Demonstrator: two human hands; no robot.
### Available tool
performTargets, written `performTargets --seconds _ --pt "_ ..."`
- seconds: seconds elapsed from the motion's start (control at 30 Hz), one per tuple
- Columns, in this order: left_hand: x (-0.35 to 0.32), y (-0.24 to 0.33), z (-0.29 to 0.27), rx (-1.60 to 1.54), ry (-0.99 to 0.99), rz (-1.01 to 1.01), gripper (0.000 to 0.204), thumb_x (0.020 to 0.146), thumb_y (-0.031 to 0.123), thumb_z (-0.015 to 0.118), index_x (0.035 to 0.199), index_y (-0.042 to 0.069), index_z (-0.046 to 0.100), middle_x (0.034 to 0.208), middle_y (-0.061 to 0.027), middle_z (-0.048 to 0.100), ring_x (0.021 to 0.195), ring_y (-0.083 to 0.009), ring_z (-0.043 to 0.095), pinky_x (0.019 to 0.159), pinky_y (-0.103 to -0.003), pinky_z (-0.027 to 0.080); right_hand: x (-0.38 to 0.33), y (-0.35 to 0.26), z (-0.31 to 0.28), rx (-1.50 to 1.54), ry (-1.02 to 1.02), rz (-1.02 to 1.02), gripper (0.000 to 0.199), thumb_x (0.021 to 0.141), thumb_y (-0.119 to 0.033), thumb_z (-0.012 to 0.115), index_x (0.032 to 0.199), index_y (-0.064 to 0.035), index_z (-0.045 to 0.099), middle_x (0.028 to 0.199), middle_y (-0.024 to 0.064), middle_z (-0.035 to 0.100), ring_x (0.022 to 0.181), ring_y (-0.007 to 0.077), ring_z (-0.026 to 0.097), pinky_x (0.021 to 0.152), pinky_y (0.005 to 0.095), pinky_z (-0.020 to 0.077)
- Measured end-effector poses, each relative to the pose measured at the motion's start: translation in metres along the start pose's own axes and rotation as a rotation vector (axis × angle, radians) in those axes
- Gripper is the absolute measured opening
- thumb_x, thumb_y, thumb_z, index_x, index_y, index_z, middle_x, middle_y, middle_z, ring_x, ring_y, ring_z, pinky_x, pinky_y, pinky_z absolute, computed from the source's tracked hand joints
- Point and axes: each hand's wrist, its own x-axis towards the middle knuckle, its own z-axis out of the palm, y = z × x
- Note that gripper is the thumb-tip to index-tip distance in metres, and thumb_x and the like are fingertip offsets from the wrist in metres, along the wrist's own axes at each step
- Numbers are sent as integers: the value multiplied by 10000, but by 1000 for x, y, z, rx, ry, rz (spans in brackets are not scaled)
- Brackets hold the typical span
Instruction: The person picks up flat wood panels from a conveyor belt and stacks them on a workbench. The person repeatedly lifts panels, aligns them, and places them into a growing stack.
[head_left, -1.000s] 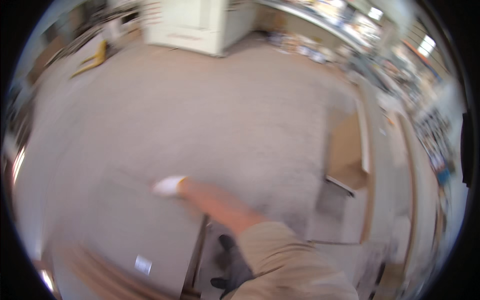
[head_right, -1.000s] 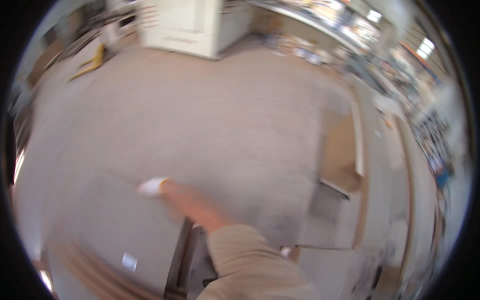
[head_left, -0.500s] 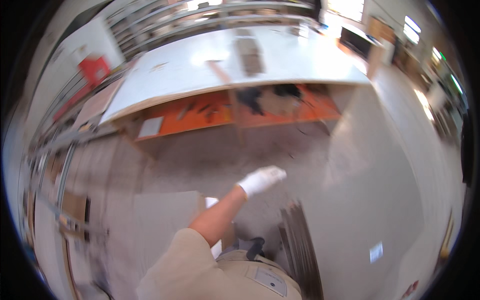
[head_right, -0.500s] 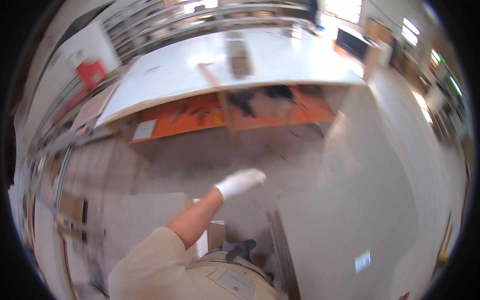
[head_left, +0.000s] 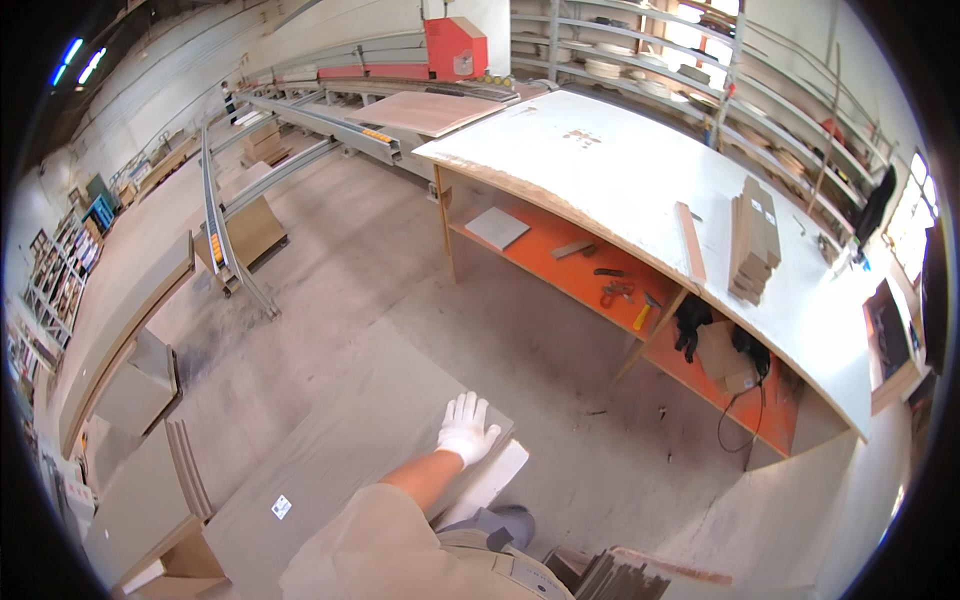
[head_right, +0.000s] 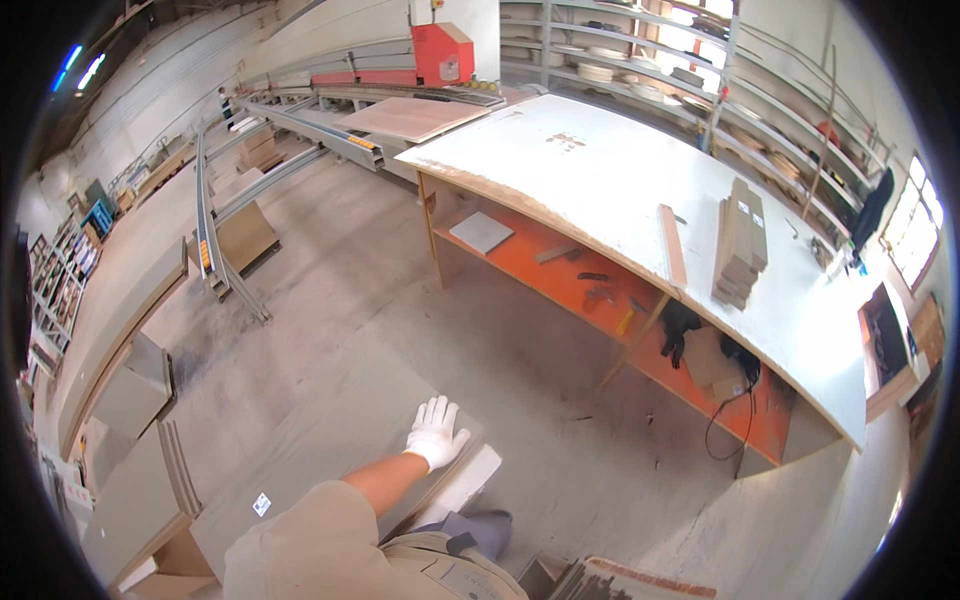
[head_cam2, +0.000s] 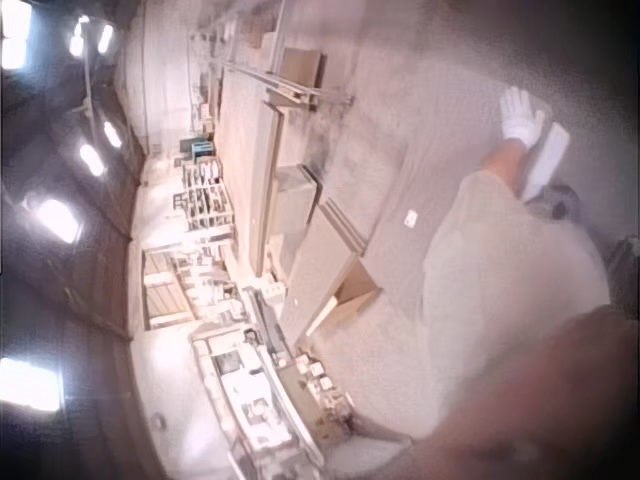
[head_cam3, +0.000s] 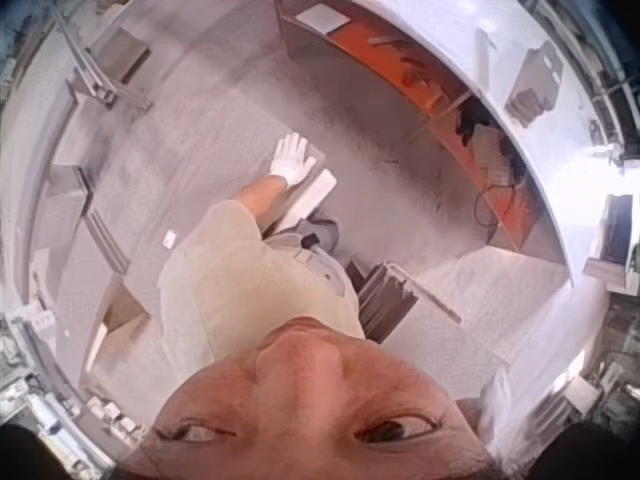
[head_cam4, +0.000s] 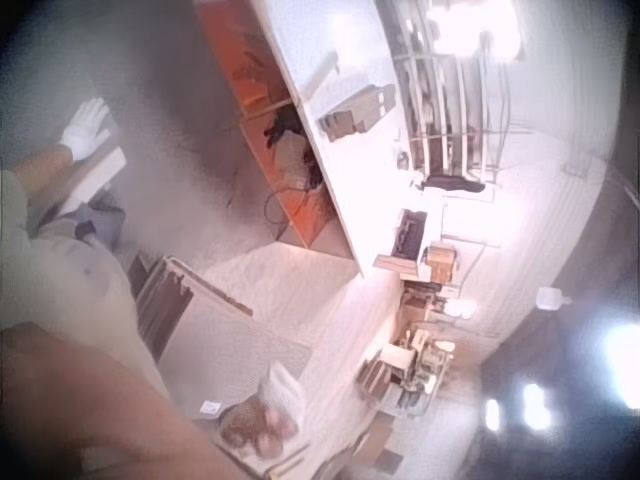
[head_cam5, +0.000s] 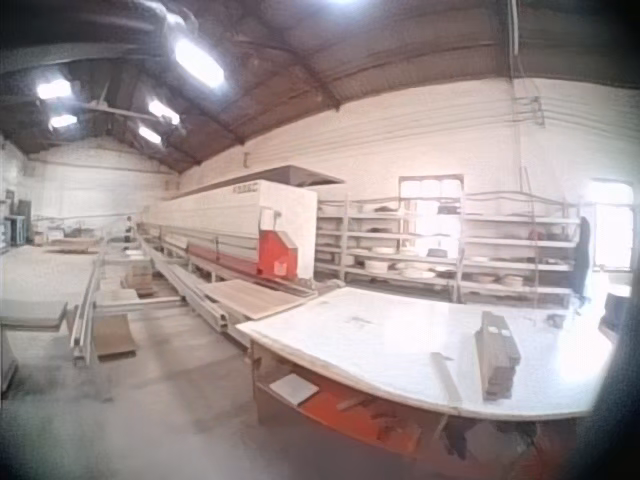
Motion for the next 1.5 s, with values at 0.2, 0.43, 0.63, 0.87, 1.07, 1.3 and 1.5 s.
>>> performTargets --seconds 0.2,0.43,0.63,0.87,1.07,1.3,1.5 --pt "-4 -2 16 17 252 49 753 1000 468 617 1548 -30 480 1653 -304 421 1585 -461 322 1322 -600 195 133 84 84 -5 114 -225 540 1065 -270 596 1533 -27 485 1433 250 571 1301 490 598 1083 629 532" --pt "-4 3 -13 -104 173 51 710 891 394 751 1433 -29 572 1522 -302 527 1460 -483 453 1267 -606 305 249 162 144 52 205 -421 496 1064 -269 595 1490 -34 501 1383 245 578 1255 499 616 1052 638 549" --pt "2 7 -23 -150 220 44 686 826 368 787 1355 -32 610 1428 -299 570 1387 -494 501 1216 -608 359 299 208 171 91 286 -534 459 1063 -269 595 1453 -40 514 1341 241 584 1216 506 631 1025 647 563" --pt "2 8 -25 -107 205 28 697 764 344 801 1319 -33 612 1385 -280 576 1333 -486 528 1174 -614 394 329 251 184 149 296 -593 416 1063 -268 594 1410 -48 530 1291 236 591 1170 515 648 994 656 579" --pt "5 6 -28 -140 156 18 697 736 337 802 1297 -32 616 1385 -284 570 1327 -492 526 1180 -615 394 340 267 202 94 172 -498 330 1068 -260 583 1327 -59 551 1234 234 590 1113 517 660 949 655 605" --pt "1 8 -28 -114 247 14 677 748 359 796 1275 -37 640 1376 -296 593 1291 -488 560 1182 -614 401 330 302 240 148 -131 -316 434 1011 -184 579 1417 -32 569 1410 250 582 1355 473 551 1124 610 439" --pt "-1 14 -30 -93 203 1 635 789 344 776 1279 -35 634 1383 -284 587 1336 -475 529 1190 -602 387 348 356 325 151 -170 -250 498 778 -80 707 1270 -27 649 1257 206 663 1242 470 617 1026 582 507"
